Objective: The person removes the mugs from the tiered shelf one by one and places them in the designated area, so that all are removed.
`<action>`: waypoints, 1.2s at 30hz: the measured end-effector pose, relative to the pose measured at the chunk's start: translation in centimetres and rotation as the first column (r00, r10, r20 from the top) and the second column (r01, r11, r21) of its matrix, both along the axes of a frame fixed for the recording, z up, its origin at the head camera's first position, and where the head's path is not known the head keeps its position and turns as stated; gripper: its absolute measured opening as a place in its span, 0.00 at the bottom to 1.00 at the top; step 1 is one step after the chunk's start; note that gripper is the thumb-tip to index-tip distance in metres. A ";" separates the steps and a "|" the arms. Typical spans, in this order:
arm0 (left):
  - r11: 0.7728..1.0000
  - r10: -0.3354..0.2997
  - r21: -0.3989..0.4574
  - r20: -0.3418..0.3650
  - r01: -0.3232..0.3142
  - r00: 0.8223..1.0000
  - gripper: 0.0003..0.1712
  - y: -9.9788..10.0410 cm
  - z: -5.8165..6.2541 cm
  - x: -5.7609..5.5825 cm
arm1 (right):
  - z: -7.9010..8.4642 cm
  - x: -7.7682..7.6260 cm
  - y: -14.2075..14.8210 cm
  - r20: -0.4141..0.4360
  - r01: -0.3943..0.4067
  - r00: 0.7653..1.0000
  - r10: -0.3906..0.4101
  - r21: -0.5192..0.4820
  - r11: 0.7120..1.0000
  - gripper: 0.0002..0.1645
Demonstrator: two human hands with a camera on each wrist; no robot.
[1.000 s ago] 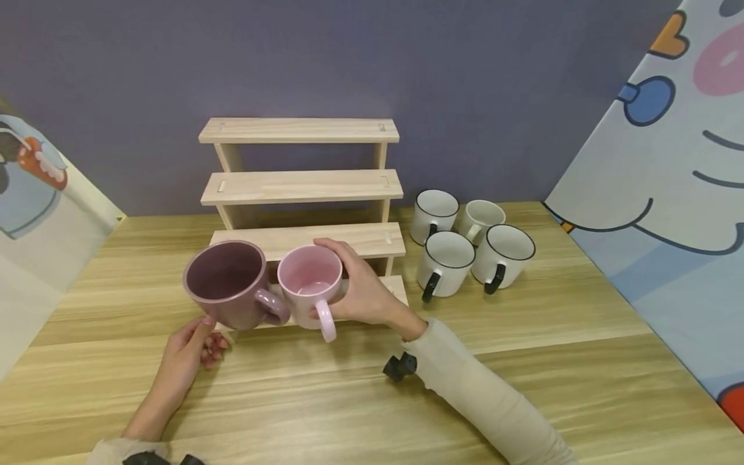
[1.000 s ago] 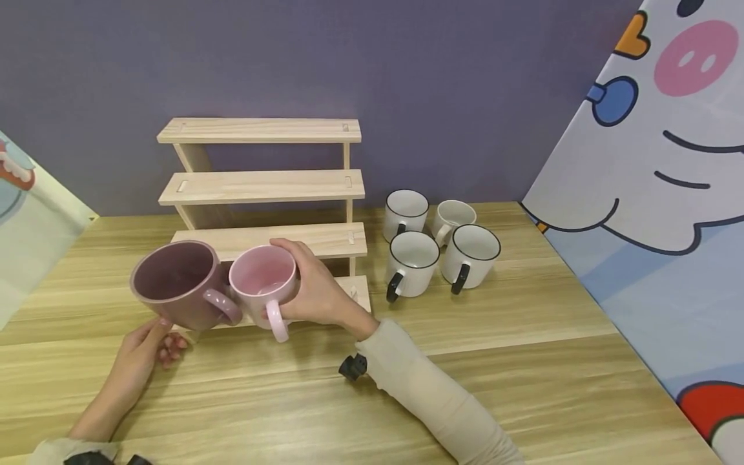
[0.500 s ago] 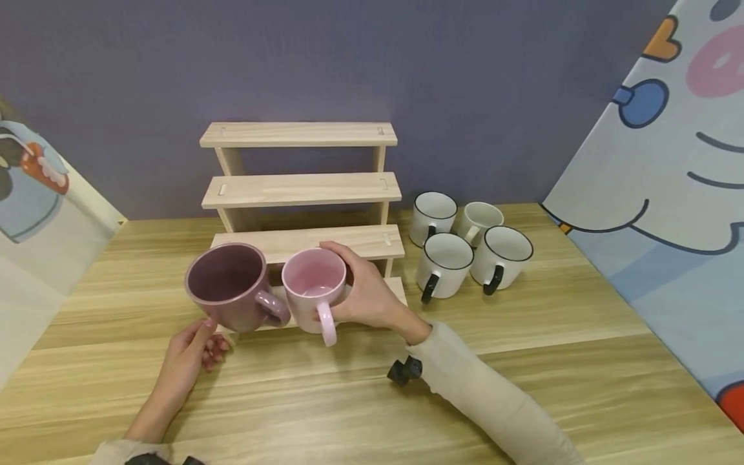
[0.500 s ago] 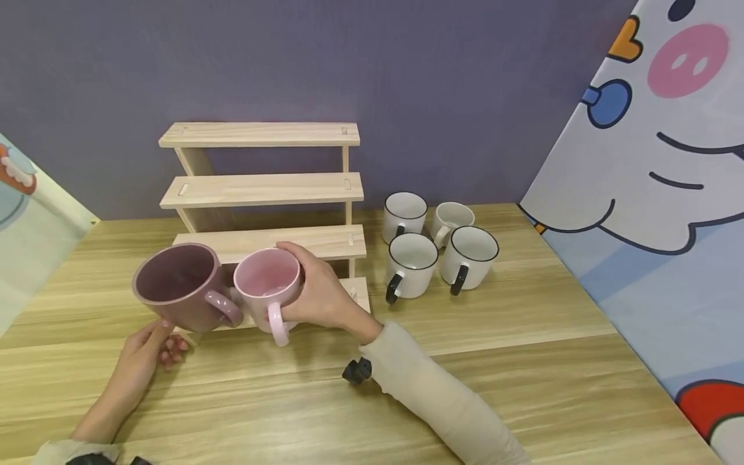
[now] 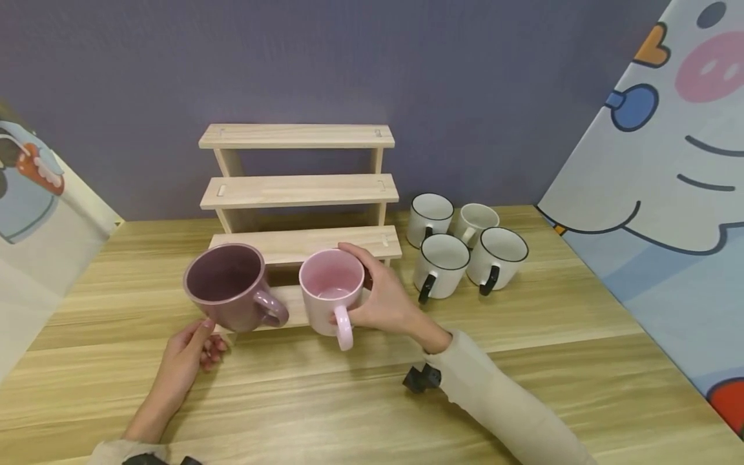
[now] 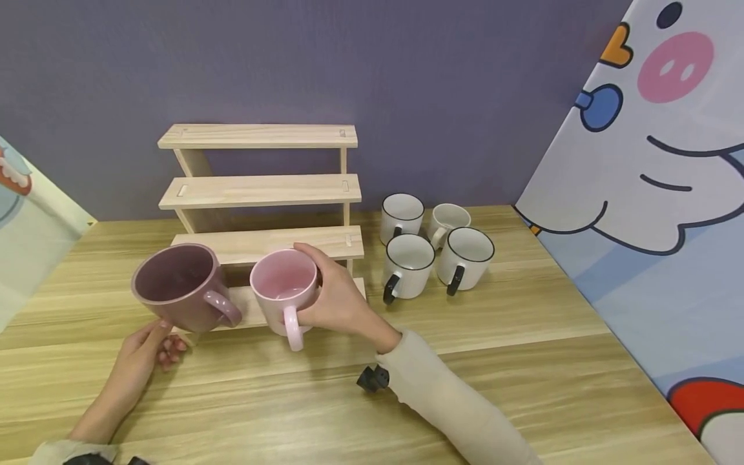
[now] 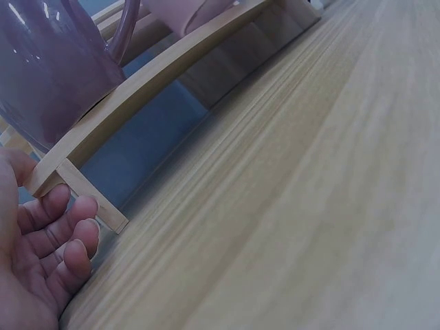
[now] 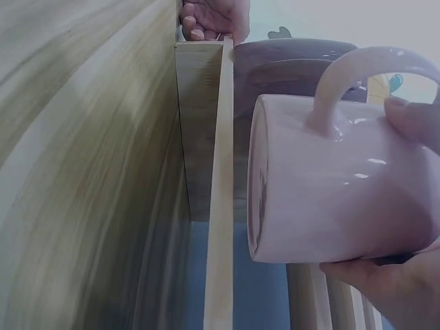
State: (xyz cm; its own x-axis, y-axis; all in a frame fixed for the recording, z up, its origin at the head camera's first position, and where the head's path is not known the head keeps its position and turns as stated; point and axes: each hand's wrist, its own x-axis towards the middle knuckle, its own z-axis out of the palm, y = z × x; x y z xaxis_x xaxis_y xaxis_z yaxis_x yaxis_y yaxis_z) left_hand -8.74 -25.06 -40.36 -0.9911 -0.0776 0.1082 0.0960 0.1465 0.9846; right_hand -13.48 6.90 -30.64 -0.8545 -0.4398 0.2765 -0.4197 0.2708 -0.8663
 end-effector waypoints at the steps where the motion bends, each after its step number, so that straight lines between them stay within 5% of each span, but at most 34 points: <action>1: 1.000 -0.001 -0.002 -0.002 0.001 1.000 0.18 0.0 0.0 0.0 | 0.0 0.1 0.2 0.001 0.002 1.000 -0.002 0.000 1.000 0.60; 36: 1.000 0.002 -0.011 0.011 -0.002 1.000 0.18 0.0 0.1 -0.2 | 0.4 3.7 7.7 -0.015 0.112 0.993 -0.114 -0.072 0.991 0.60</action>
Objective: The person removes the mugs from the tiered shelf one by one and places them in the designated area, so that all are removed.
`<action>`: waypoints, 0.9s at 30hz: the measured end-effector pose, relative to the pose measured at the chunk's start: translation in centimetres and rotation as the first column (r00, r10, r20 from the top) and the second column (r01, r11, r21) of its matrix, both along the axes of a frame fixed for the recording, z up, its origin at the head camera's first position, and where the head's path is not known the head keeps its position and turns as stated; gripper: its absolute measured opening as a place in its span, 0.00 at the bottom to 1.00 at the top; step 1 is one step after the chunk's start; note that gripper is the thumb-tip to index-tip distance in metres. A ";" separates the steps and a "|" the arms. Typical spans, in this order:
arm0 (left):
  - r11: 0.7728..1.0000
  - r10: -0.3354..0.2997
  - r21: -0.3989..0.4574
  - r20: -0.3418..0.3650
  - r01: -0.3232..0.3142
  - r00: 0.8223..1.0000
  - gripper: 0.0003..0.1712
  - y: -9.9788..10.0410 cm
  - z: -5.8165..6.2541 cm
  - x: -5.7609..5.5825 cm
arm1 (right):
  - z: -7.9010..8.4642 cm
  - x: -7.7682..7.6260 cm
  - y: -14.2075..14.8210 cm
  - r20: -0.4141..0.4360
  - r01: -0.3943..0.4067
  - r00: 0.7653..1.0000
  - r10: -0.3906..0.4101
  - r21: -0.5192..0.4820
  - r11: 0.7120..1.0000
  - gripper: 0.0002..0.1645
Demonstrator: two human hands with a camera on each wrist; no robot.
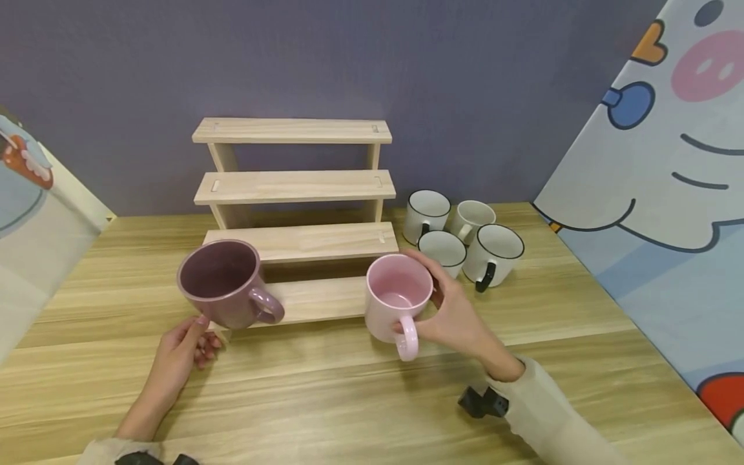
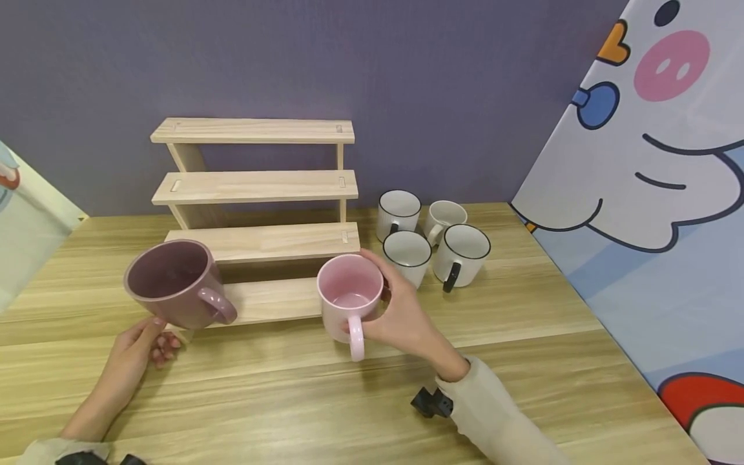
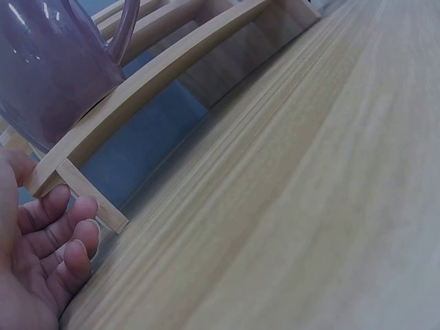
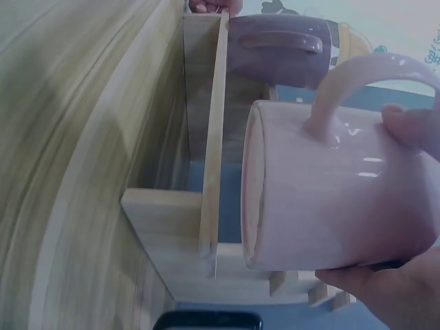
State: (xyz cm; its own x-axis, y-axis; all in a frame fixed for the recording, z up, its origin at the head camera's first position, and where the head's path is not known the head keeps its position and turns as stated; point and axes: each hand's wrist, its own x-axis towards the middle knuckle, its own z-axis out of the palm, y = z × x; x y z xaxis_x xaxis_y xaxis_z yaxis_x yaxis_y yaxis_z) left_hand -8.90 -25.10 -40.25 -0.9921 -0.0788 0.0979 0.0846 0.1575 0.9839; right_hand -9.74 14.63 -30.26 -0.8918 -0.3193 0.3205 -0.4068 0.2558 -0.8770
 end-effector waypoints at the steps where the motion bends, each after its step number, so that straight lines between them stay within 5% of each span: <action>1: 1.000 -0.001 0.005 -0.001 0.001 1.000 0.18 0.0 0.0 0.0 | 0.0 0.1 0.2 0.001 0.003 1.000 -0.003 -0.005 1.000 0.60; 27: 1.000 -0.003 0.014 0.003 0.003 1.000 0.17 0.0 0.0 0.0 | -2.1 1.1 6.1 -0.027 0.164 0.986 -0.165 -0.033 0.986 0.57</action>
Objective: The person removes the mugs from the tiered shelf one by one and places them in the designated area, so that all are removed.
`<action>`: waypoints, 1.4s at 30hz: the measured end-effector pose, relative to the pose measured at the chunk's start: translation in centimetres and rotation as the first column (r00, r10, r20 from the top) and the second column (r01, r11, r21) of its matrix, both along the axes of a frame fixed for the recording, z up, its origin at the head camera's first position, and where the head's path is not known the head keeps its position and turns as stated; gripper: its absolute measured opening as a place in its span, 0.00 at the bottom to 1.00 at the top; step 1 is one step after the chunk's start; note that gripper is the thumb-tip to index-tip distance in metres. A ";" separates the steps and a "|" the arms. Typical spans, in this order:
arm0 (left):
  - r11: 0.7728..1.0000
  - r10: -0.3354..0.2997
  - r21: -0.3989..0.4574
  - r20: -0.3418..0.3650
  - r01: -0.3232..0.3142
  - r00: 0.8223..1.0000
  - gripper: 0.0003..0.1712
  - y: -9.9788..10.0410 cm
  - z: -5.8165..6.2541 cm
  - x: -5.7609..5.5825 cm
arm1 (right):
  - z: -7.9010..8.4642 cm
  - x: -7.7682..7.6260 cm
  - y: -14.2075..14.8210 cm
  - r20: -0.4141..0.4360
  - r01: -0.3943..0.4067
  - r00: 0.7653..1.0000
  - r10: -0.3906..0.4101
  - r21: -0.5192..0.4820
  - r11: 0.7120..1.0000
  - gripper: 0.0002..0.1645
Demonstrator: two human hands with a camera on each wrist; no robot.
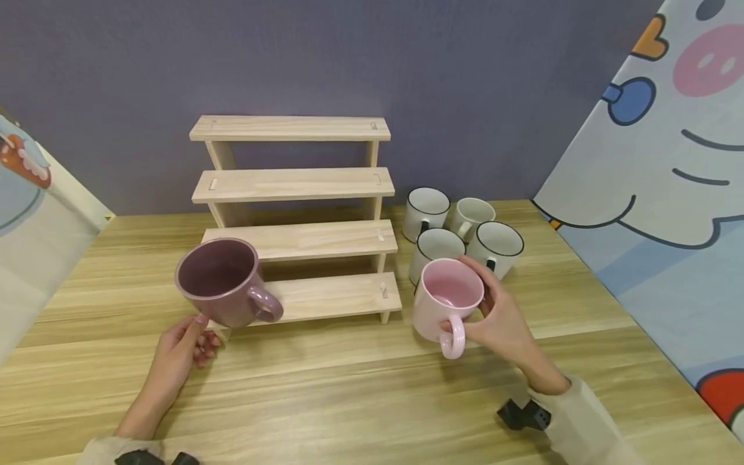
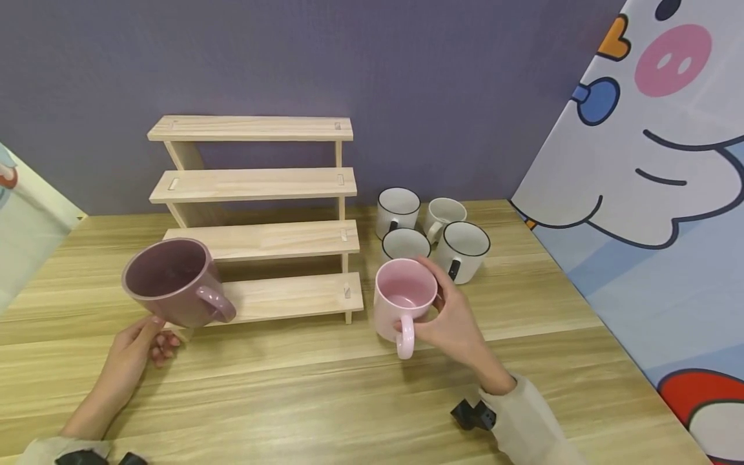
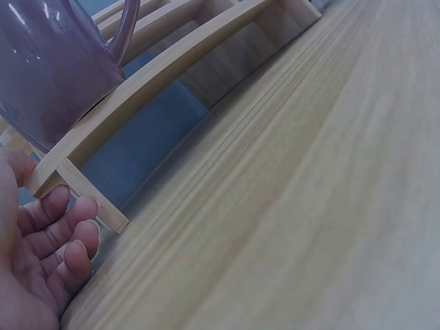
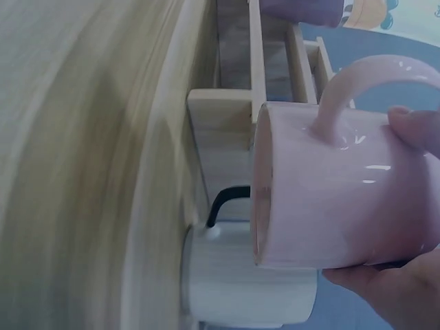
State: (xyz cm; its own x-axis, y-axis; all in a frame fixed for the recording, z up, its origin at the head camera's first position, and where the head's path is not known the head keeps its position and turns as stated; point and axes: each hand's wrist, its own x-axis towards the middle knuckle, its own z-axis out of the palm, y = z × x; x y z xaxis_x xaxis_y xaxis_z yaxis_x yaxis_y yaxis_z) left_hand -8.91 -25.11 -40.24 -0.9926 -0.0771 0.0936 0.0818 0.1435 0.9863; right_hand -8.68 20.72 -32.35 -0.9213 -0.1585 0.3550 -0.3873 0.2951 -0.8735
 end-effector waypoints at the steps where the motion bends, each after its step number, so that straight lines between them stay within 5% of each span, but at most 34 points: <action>1: 1.000 0.000 -0.001 0.000 0.000 1.000 0.18 0.0 0.0 0.0 | -0.1 0.0 0.2 0.004 0.005 1.000 -0.005 0.002 1.000 0.57; 42: 0.999 -0.009 -0.042 -0.021 0.009 1.000 0.17 -0.2 -0.3 0.0 | -3.2 -1.2 3.6 0.054 0.071 0.996 -0.076 0.093 0.993 0.55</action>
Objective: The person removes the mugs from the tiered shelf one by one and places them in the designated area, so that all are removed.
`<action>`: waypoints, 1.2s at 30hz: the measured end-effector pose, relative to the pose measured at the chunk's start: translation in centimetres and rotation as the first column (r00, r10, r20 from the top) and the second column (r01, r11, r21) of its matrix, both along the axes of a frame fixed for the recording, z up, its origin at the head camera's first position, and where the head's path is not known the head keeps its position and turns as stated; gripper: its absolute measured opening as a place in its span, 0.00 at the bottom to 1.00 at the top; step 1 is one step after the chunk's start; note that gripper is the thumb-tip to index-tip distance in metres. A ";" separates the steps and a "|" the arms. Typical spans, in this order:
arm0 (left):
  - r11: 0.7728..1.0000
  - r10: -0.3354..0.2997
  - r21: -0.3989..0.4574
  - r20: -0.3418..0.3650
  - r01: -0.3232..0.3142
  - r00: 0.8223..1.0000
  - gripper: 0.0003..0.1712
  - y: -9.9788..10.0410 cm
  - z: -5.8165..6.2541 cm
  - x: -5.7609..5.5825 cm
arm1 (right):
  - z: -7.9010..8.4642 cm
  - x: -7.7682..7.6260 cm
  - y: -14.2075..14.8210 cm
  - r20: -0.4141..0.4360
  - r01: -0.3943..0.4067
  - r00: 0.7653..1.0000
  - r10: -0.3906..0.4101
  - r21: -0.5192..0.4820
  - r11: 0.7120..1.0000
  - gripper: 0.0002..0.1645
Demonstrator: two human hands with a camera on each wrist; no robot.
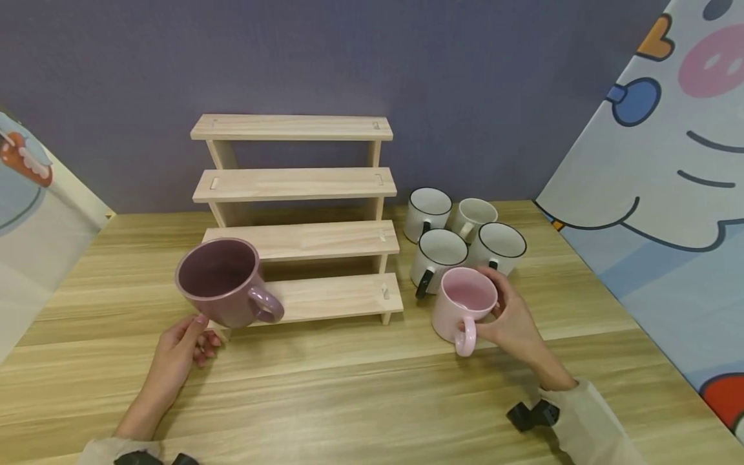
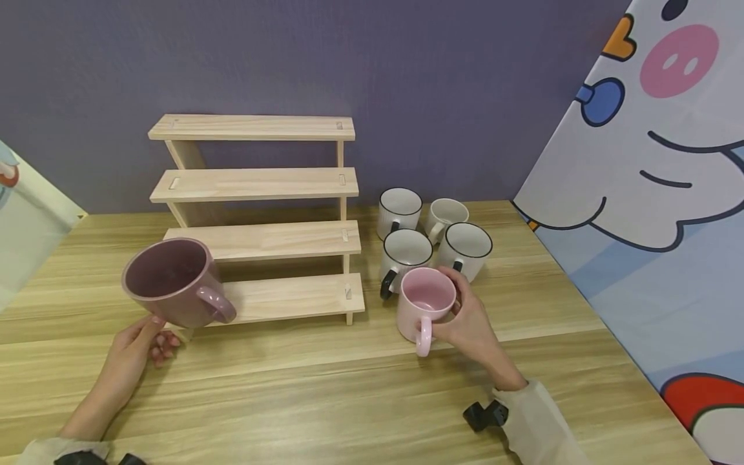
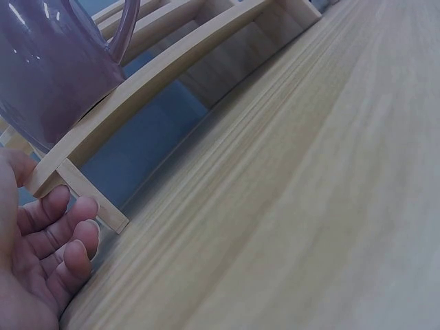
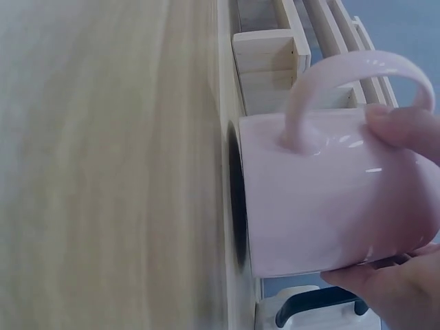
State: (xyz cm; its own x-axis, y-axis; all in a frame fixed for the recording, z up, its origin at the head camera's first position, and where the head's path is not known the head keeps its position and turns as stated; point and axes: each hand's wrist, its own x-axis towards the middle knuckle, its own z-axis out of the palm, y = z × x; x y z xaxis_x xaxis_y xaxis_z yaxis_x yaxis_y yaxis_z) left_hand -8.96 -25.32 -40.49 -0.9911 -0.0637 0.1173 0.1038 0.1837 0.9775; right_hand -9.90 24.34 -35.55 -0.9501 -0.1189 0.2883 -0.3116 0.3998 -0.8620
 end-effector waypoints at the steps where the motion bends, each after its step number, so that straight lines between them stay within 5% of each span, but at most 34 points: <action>1: 1.000 0.000 -0.004 -0.001 0.000 1.000 0.17 0.0 0.0 0.0 | 0.0 0.0 0.0 0.002 -0.002 1.000 0.002 0.001 1.000 0.55; 20: 1.000 0.013 -0.019 0.029 -0.012 0.999 0.17 0.3 -0.2 0.2 | -0.2 0.8 1.5 0.004 0.035 0.999 -0.036 0.056 0.998 0.56; 36: 1.000 0.013 -0.015 0.030 -0.013 0.999 0.18 0.0 0.1 0.0 | -0.4 2.3 6.5 -0.134 0.136 0.983 -0.126 0.067 0.988 0.53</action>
State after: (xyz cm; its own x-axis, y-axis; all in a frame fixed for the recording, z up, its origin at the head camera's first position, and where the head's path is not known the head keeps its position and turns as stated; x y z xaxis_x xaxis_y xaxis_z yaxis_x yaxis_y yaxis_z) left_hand -8.97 -25.27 -40.35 -0.9932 -0.0753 0.0886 0.0721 0.1995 0.9772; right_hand -7.62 30.80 -35.96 -0.9144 -0.0225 0.4042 -0.3588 0.5072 -0.7836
